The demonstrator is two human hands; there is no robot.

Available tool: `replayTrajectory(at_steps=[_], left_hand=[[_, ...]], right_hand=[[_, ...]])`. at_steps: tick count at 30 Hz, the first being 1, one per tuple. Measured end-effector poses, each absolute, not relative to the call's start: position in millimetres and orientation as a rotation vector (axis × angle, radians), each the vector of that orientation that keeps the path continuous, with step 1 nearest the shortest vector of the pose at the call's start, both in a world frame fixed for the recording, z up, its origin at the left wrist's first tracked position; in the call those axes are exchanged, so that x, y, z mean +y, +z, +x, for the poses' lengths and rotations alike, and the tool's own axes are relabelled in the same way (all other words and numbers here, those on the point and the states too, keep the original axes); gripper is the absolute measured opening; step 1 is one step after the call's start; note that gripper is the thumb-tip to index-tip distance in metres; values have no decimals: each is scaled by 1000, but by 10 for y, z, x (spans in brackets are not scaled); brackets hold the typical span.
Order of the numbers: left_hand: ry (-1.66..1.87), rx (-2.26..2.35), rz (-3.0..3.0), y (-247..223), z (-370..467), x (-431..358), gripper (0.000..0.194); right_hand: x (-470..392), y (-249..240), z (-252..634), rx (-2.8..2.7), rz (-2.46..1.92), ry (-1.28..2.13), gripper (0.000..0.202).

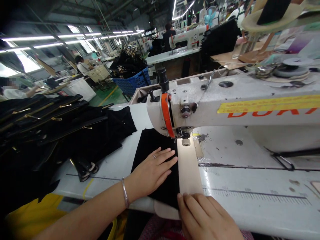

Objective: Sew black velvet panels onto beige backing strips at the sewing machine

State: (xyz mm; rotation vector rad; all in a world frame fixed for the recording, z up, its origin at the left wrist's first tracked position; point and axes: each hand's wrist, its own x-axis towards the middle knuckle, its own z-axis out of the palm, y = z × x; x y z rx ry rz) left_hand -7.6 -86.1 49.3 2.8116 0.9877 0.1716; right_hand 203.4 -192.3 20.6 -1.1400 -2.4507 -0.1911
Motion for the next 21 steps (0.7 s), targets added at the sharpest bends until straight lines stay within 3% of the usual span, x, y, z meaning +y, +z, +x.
replayTrajectory(at_steps=[11, 21], left_hand=[[422, 754, 2809, 434, -162, -1067, 27], [555, 622, 2789, 301, -226, -1093, 25]], right_hand=[[-1708, 201, 2040, -2364, -1182, -45, 29], [-1698, 112, 2159, -2405, -1147, -18, 35]])
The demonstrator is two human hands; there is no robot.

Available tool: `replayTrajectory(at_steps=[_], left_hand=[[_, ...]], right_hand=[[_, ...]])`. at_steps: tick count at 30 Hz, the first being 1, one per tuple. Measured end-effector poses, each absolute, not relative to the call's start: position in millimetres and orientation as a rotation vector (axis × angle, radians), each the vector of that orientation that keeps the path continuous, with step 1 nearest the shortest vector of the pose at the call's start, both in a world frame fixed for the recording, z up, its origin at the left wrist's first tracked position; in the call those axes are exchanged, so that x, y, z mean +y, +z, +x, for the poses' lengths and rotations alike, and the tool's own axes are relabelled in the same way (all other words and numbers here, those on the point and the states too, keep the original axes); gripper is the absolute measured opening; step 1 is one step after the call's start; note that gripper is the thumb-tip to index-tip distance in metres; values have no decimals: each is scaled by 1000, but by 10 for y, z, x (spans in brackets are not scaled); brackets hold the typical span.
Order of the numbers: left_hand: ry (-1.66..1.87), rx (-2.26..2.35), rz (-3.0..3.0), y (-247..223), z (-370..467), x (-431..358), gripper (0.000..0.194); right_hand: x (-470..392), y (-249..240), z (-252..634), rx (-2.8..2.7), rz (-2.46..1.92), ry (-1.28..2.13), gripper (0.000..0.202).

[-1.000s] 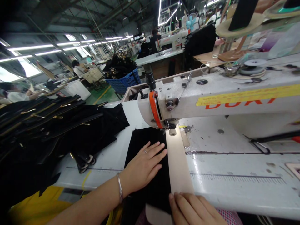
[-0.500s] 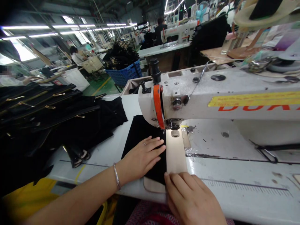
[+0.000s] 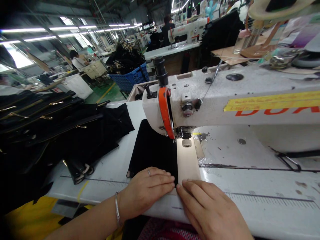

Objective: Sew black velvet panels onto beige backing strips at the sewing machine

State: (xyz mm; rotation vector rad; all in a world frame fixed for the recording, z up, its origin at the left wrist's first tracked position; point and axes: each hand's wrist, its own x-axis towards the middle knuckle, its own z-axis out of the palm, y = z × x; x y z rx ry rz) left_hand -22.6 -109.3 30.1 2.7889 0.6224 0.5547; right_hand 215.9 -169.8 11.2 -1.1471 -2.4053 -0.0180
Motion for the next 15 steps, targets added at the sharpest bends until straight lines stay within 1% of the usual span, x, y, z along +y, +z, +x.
replayTrajectory(at_steps=[15], left_hand=[[489, 694, 2911, 341, -123, -583, 25]], right_hand=[[-1281, 181, 2084, -2379, -1289, -1, 34]])
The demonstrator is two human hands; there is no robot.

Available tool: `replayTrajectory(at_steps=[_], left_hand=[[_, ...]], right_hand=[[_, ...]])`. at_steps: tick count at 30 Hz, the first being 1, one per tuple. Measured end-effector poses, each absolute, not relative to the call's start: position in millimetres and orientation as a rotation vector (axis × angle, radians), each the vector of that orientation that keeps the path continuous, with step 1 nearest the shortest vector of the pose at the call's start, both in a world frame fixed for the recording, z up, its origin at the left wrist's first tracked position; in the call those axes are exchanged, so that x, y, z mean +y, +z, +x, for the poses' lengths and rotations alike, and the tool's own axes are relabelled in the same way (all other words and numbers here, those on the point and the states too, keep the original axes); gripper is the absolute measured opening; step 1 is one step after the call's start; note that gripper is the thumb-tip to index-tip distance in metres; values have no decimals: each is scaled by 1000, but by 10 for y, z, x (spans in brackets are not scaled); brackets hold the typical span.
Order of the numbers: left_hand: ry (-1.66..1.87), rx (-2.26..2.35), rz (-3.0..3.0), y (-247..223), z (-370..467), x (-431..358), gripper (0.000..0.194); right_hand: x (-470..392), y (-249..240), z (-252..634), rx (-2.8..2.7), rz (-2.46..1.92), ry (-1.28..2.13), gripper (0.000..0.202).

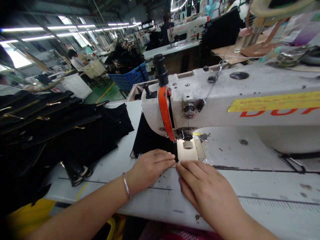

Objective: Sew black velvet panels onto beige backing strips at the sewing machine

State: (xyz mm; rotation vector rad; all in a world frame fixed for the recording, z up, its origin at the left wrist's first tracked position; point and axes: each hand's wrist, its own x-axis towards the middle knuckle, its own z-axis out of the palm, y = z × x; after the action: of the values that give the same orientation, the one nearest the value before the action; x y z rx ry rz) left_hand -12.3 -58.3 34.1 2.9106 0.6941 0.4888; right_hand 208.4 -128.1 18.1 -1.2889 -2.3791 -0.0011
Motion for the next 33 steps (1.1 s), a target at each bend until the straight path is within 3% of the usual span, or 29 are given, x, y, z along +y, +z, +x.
replayTrajectory(at_steps=[13, 27, 33], left_hand=[[516, 854, 2808, 242, -47, -112, 19], [613, 1023, 2773, 171, 1, -79, 25], [816, 951, 2835, 267, 33, -102, 30]], right_hand=[[-811, 189, 2083, -2444, -1375, -61, 38], [-725, 133, 2031, -2336, -1436, -4, 40], [-780, 205, 1973, -2274, -1438, -19, 38]])
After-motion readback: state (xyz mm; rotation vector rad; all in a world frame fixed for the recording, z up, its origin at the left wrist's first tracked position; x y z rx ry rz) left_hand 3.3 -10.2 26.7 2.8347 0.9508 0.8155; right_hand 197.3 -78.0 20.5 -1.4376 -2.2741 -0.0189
